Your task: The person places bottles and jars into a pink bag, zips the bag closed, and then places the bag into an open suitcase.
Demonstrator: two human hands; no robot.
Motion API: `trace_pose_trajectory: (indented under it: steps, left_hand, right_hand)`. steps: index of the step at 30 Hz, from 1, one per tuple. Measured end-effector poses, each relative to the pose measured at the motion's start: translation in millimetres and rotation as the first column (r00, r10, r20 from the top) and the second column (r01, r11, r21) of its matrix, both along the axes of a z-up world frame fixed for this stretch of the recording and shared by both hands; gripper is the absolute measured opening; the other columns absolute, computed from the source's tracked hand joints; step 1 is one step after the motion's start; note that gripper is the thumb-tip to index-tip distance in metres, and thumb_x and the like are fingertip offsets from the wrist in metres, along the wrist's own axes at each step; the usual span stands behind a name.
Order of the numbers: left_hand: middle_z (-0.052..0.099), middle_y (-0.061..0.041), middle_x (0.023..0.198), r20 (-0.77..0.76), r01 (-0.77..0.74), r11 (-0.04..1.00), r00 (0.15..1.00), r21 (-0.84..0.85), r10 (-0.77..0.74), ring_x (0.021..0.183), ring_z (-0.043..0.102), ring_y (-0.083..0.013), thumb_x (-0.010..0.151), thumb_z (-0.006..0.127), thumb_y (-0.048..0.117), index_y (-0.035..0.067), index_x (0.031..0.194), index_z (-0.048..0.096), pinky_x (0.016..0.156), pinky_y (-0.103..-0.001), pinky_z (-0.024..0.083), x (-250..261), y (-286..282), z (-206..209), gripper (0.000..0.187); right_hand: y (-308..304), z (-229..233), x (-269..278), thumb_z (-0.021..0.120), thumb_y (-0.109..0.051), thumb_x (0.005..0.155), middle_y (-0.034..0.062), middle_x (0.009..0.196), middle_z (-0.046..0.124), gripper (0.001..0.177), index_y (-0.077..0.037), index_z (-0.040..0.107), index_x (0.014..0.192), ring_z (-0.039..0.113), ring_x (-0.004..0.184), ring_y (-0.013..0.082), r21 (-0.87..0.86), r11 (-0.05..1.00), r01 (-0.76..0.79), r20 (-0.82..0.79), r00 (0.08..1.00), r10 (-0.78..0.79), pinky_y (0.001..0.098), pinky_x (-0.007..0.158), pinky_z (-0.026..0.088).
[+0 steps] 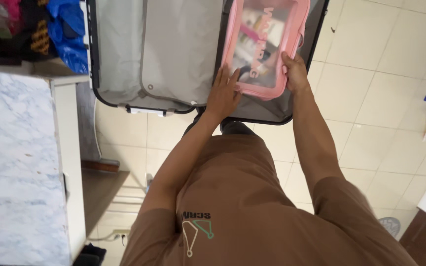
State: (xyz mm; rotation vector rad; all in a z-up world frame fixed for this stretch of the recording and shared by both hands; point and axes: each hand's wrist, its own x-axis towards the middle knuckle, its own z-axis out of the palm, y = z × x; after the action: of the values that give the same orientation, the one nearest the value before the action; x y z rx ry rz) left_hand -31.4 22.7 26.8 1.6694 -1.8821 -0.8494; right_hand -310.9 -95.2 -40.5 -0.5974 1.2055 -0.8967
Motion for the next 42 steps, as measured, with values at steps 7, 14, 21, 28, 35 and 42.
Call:
trace_pose_trajectory:
  steps: [7, 14, 21, 28, 35, 42]
  left_hand:
    - [0.012, -0.017, 0.169, 0.3, 0.075, 0.986, 0.947, 0.148, -0.117, 0.157, 0.009, -0.0375, 0.099, 0.061, 0.043, 0.019, 0.162, 0.029, 0.122, -0.067, 0.02, -41.8, -44.7, -11.7, 0.075]
    - [0.006, -0.011, 0.172, 0.471, 0.058, 0.975, 0.869, 0.213, -0.154, 0.159, 0.0, -0.0277, 0.104, 0.045, 0.056, 0.024, 0.164, 0.023, 0.121, -0.071, 0.012, -60.5, -57.1, -27.8, 0.071]
    - [0.006, -0.013, 0.173, 0.52, 0.038, 0.994, 0.85, 0.098, -0.084, 0.16, 0.0, -0.0276, 0.106, 0.042, 0.058, 0.023, 0.166, 0.024, 0.124, -0.069, 0.01, -57.7, -42.7, -47.2, 0.072]
    - [0.008, -0.014, 0.173, 0.538, 0.016, 0.996, 0.84, 0.086, -0.06, 0.16, 0.001, -0.0281, 0.105, 0.045, 0.058, 0.019, 0.166, 0.026, 0.124, -0.068, 0.007, -62.0, -32.4, -51.4, 0.075]
    - [0.008, -0.011, 0.174, 0.54, -0.032, 0.996, 0.842, 0.084, -0.018, 0.16, 0.0, -0.0286, 0.105, 0.046, 0.058, 0.017, 0.166, 0.025, 0.126, -0.065, 0.005, -66.2, -26.6, -54.7, 0.077]
    - [0.007, -0.013, 0.173, 0.539, -0.074, 0.984, 0.842, 0.161, -0.025, 0.16, -0.001, -0.0289, 0.103, 0.048, 0.056, 0.016, 0.165, 0.018, 0.126, -0.065, 0.006, -70.1, -31.5, -43.9, 0.08]
  right_hand:
    - [-13.5, -55.5, -25.7, 0.063, -0.018, 0.106, 0.0077, 0.114, 0.071, 0.034, 0.001, 0.06, 0.134, 0.069, 0.097, 0.0165, 0.072, 0.997, -0.031, -0.01, 0.999, 0.032, 0.0317, 0.088, 0.058]
    - [-15.6, -93.7, -24.5, 0.061, -0.02, 0.105, 0.008, 0.125, 0.069, 0.042, -0.002, 0.055, 0.142, 0.066, 0.107, 0.0147, 0.014, 0.999, 0.029, -0.109, 0.994, -0.027, 0.0299, 0.095, 0.055]
    - [-8.5, -87.7, -5.7, 0.07, -0.017, 0.096, 0.0077, 0.133, 0.057, 0.065, -0.009, 0.035, 0.15, 0.062, 0.095, 0.0144, -0.149, 0.985, 0.086, -0.469, 0.871, -0.147, 0.0322, 0.077, 0.054]
    - [-13.1, -100.6, -9.0, 0.06, -0.023, 0.106, 0.0168, 0.147, 0.06, 0.056, -0.009, 0.041, 0.156, 0.062, 0.131, 0.0291, -0.065, 0.988, -0.141, -0.726, 0.686, 0.05, 0.0366, 0.107, 0.049]
    - [-4.6, -135.9, -20.5, 0.061, -0.019, 0.107, 0.0305, 0.158, 0.041, 0.073, 0.0, 0.017, 0.162, 0.047, 0.142, 0.0393, -0.117, 0.942, -0.315, -0.849, 0.524, 0.07, 0.0398, 0.118, 0.038]
    - [6.9, -125.3, -20.5, 0.055, 0.0, 0.099, 0.0223, 0.155, 0.048, 0.073, -0.004, 0.02, 0.163, 0.053, 0.138, 0.031, -0.135, 0.951, -0.279, -0.657, 0.743, 0.125, 0.0328, 0.109, 0.045]
